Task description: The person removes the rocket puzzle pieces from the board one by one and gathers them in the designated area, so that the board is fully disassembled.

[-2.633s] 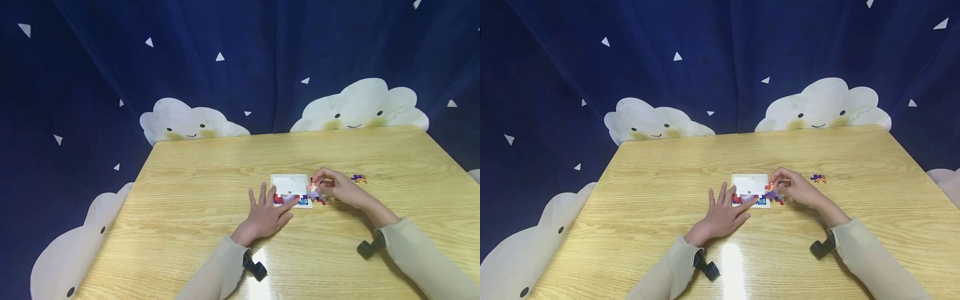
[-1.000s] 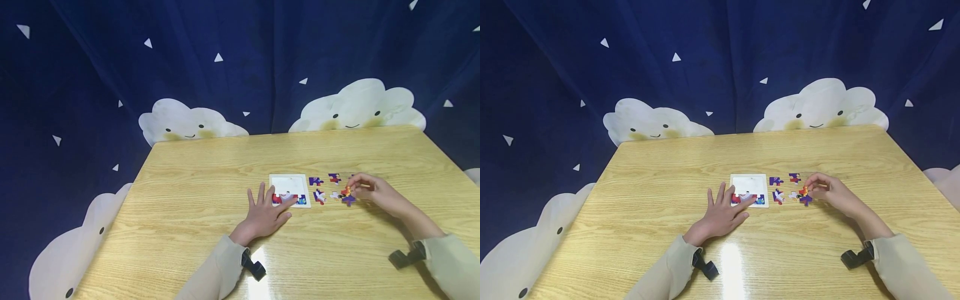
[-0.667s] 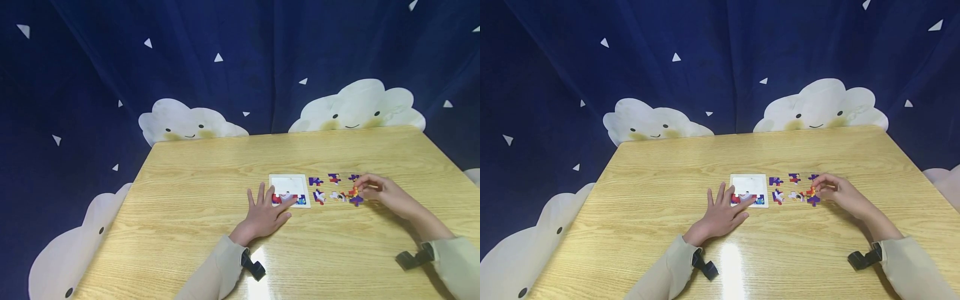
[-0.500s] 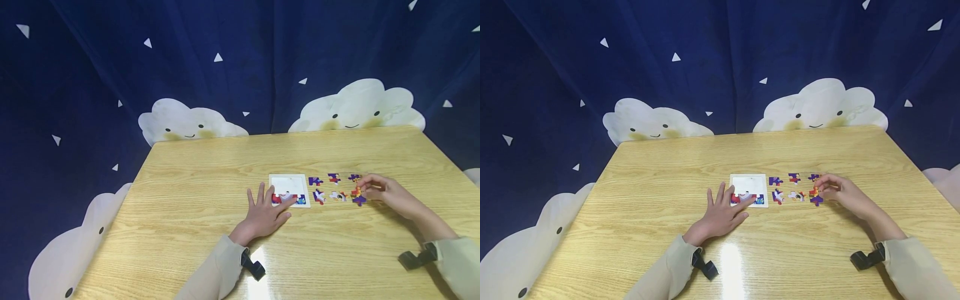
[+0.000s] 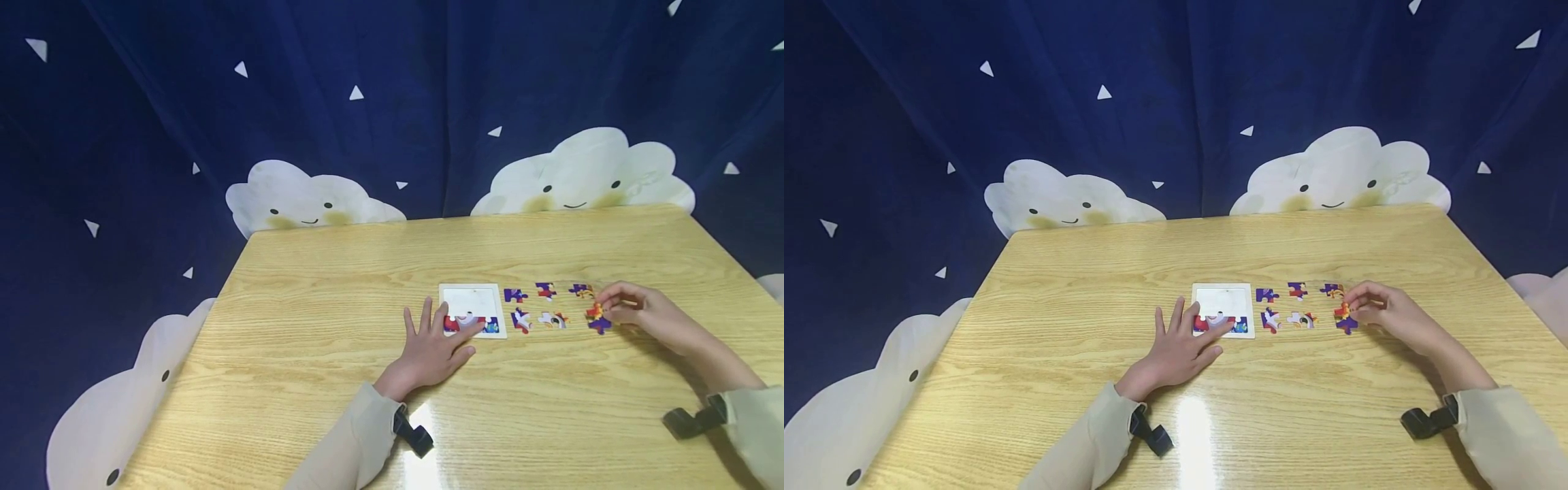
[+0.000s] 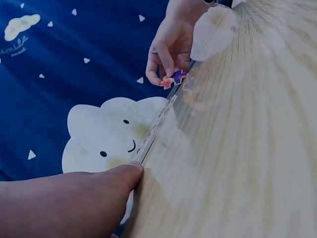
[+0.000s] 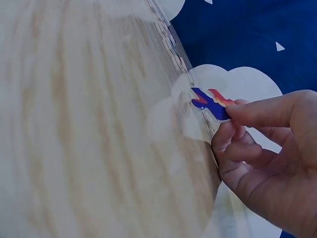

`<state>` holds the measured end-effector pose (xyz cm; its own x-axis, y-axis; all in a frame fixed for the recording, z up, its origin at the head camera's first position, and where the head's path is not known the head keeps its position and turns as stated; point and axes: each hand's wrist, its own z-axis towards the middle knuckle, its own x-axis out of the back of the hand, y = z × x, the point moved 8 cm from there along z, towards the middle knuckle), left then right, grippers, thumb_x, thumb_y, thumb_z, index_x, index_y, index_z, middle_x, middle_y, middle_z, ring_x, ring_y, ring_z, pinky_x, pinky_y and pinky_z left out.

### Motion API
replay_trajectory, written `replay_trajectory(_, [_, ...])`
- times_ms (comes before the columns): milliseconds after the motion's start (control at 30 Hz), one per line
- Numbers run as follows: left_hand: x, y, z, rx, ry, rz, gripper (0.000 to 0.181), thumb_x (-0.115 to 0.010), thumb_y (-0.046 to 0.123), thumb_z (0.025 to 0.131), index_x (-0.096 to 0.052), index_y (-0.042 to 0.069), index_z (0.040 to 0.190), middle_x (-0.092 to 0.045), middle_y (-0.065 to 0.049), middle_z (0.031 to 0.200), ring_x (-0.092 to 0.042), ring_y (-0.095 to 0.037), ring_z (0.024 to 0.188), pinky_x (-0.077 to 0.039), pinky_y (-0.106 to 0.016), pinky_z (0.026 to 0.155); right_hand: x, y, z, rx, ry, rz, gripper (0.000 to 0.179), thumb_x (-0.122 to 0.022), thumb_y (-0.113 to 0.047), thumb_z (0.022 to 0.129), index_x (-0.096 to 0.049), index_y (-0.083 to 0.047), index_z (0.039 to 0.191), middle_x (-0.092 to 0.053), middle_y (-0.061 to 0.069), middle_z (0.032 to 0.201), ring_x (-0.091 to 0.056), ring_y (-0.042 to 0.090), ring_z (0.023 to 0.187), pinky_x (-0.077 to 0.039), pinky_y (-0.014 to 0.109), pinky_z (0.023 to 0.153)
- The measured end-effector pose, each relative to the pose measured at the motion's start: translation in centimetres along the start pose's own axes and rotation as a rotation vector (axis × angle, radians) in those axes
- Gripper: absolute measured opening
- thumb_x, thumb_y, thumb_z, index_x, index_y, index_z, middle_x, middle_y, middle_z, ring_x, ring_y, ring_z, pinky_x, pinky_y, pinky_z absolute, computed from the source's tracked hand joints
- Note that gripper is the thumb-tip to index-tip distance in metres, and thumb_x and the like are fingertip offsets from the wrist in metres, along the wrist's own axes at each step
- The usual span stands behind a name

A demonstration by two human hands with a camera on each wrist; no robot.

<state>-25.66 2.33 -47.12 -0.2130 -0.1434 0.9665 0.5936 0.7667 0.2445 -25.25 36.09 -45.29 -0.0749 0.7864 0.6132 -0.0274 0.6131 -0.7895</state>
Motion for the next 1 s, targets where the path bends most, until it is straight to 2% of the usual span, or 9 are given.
replay_trajectory(100, [0.0, 0.0, 0.0, 0.001, 0.001, 0.004, 0.048, -0.027, 0.054, 0.103, -0.019, 0.053, 0.150, -0.013, -0.015, 0.164, 0.003, -0.045, 0.152, -0.001, -0.074, 0.113, 0.0, -0.2, 0.1, -0.005, -0.001, -0.034, 0.022, -0.064, -0.014, 0.094, -0.057, -0.004, 0.113, -0.060, -0.013, 0.087, -0.056, 0.004, 0.074, -0.046, 0.026, 0.057])
replay_trajectory(300, [-0.3, -0.2, 0.2, 0.004, 0.001, -0.003, 0.047, -0.029, 0.053, 0.104, -0.019, 0.054, 0.150, -0.013, -0.015, 0.164, 0.003, -0.045, 0.152, 0.000, -0.074, 0.112, -0.3, -0.7, 0.5, 0.061, 0.004, -0.140, 0.019, -0.062, -0.006, 0.094, -0.060, 0.002, 0.111, -0.061, -0.002, 0.086, -0.051, 0.001, 0.073, -0.044, 0.023, 0.058])
replay_trajectory(500, [-0.4, -0.3, 0.2, 0.009, 0.003, 0.004, 0.047, -0.029, 0.054, 0.103, -0.018, 0.055, 0.150, -0.014, -0.015, 0.164, 0.004, -0.044, 0.152, 0.000, -0.074, 0.113, -0.7, -1.0, 0.8, 0.112, -0.006, -0.172, 0.017, -0.061, 0.000, 0.093, -0.061, 0.005, 0.109, -0.061, 0.004, 0.085, -0.049, 0.000, 0.072, -0.042, 0.020, 0.058])
replay_trajectory(667, [-0.5, -0.4, 0.3, 0.018, -0.003, 0.002, 0.047, -0.028, 0.055, 0.103, -0.017, 0.056, 0.149, -0.013, -0.014, 0.165, 0.006, -0.043, 0.152, 0.001, -0.074, 0.113, -1.1, -1.1, 1.0, 0.093, -0.029, -0.206, 0.018, -0.059, -0.001, 0.094, -0.060, 0.006, 0.110, -0.060, 0.009, 0.088, -0.046, -0.002, 0.073, -0.042, 0.020, 0.060])
replay_trajectory(1000, [-0.7, -0.5, 0.4, 0.032, -0.014, 0.010, 0.048, -0.027, 0.057, 0.102, -0.013, 0.058, 0.148, -0.012, -0.012, 0.165, 0.008, -0.041, 0.153, 0.003, -0.073, 0.114, -1.4, -1.6, 0.9, 0.122, -0.018, -0.261, 0.011, -0.061, 0.002, 0.091, -0.063, 0.002, 0.102, -0.052, 0.005, 0.088, -0.040, -0.001, 0.074, -0.036, 0.021, 0.060])
